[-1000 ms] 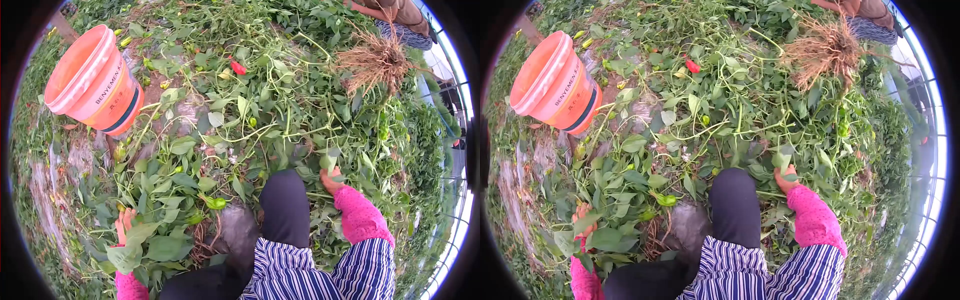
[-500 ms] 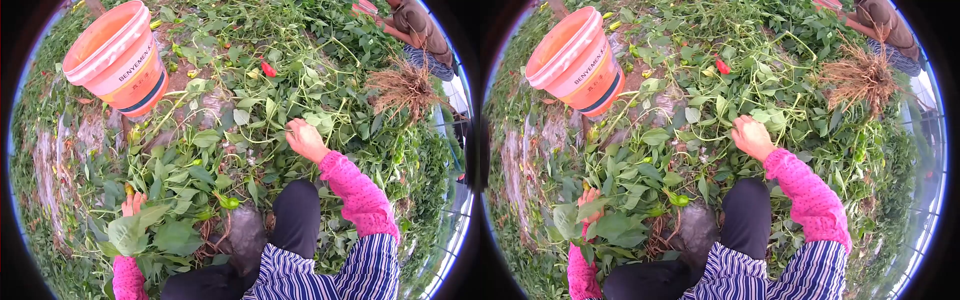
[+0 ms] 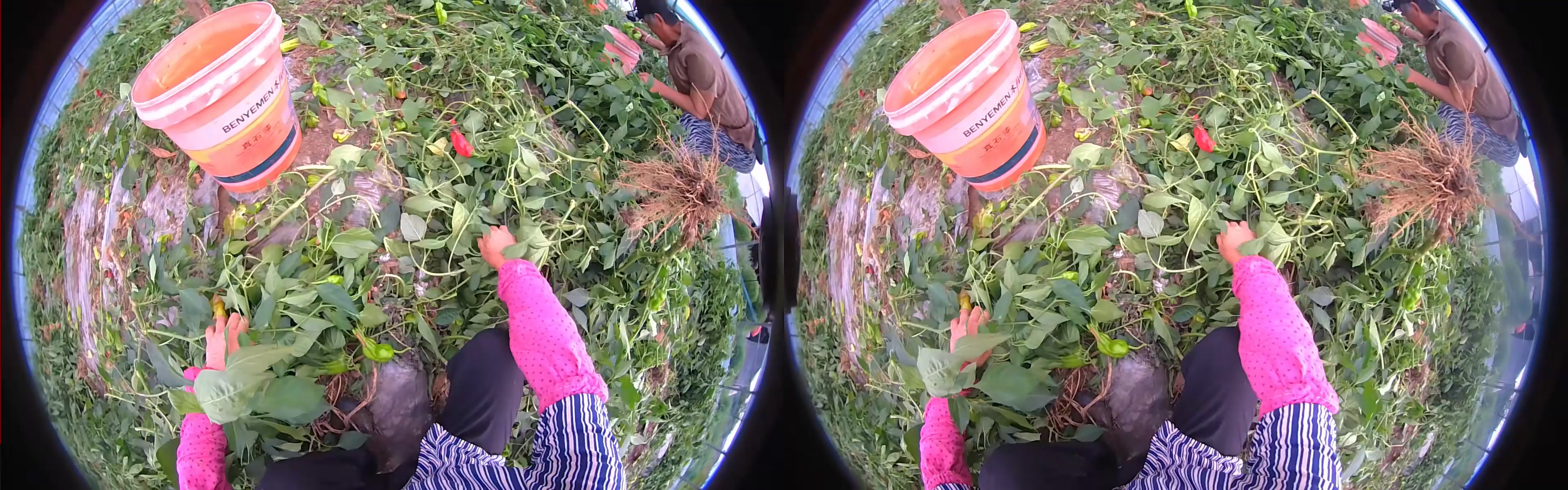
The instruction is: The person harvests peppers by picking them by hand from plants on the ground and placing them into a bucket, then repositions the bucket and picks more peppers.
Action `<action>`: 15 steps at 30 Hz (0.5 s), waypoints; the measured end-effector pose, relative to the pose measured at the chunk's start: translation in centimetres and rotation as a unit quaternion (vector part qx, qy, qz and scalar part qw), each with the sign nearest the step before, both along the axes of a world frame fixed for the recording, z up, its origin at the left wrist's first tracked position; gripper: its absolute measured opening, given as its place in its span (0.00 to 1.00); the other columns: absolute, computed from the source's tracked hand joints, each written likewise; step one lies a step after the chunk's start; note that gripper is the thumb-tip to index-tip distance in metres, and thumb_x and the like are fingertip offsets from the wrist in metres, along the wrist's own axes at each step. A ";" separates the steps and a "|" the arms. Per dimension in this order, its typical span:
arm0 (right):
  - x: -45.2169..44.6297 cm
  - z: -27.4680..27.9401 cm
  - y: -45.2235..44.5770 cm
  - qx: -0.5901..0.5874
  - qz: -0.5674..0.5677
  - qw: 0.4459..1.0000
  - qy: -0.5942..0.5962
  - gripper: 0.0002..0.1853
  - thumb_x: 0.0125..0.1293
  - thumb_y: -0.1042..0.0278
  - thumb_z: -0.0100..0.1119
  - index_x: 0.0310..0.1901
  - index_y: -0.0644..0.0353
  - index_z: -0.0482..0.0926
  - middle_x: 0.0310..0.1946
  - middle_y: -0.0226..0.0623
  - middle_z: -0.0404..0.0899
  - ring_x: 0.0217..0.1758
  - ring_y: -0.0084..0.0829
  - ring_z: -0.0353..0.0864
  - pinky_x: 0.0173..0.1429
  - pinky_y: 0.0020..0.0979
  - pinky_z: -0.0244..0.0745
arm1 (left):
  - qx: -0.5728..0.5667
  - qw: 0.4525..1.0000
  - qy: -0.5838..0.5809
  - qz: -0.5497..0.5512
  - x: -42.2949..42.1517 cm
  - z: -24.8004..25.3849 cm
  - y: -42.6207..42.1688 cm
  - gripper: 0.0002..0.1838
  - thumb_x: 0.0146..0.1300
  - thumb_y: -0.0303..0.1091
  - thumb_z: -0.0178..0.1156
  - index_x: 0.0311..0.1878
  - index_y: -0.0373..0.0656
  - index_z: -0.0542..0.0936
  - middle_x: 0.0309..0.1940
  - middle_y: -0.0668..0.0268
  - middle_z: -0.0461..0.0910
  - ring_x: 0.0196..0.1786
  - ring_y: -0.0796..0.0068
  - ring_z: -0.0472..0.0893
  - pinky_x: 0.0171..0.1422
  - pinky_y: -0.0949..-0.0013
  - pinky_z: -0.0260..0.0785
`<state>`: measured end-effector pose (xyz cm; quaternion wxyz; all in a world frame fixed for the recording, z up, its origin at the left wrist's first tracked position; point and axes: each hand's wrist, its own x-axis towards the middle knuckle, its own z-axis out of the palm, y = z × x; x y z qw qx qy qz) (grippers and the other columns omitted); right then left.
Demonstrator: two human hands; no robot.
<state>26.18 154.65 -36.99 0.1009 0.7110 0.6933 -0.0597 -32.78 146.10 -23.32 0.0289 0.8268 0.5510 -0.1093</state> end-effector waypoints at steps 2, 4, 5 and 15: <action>0.3 0.5 -2.2 0.009 0.118 0.993 -0.019 0.10 0.57 0.62 0.54 0.37 0.57 0.72 0.35 0.36 0.78 0.45 0.40 0.74 0.41 0.44 0.73 | 0.002 1.000 0.002 -0.001 -0.3 -0.1 -0.3 0.23 0.47 0.42 0.58 0.49 0.47 0.74 0.43 0.67 0.71 0.50 0.61 0.68 0.49 0.56 0.60; -0.9 3.2 -4.7 -0.001 0.072 0.997 0.008 0.08 0.57 0.63 0.54 0.36 0.57 0.72 0.32 0.37 0.77 0.43 0.39 0.74 0.40 0.44 0.73 | -0.040 0.999 0.010 0.030 -0.6 -0.8 -0.5 0.31 0.42 0.41 0.62 0.53 0.44 0.71 0.49 0.61 0.68 0.52 0.59 0.67 0.48 0.57 0.59; -1.4 4.5 -6.1 0.022 0.066 0.998 0.007 0.08 0.56 0.64 0.55 0.36 0.56 0.73 0.32 0.35 0.76 0.44 0.38 0.73 0.41 0.44 0.72 | -0.041 0.999 0.010 0.030 0.0 0.2 -0.3 0.31 0.42 0.41 0.62 0.53 0.44 0.71 0.49 0.61 0.68 0.52 0.59 0.67 0.48 0.57 0.59; -1.2 4.2 -11.8 -0.052 0.070 0.996 0.015 0.13 0.48 0.71 0.57 0.39 0.54 0.74 0.38 0.33 0.76 0.49 0.38 0.70 0.47 0.44 0.68 | -0.070 0.997 -0.016 0.040 1.3 1.4 0.3 0.24 0.47 0.38 0.57 0.50 0.42 0.73 0.43 0.62 0.70 0.51 0.58 0.67 0.50 0.54 0.59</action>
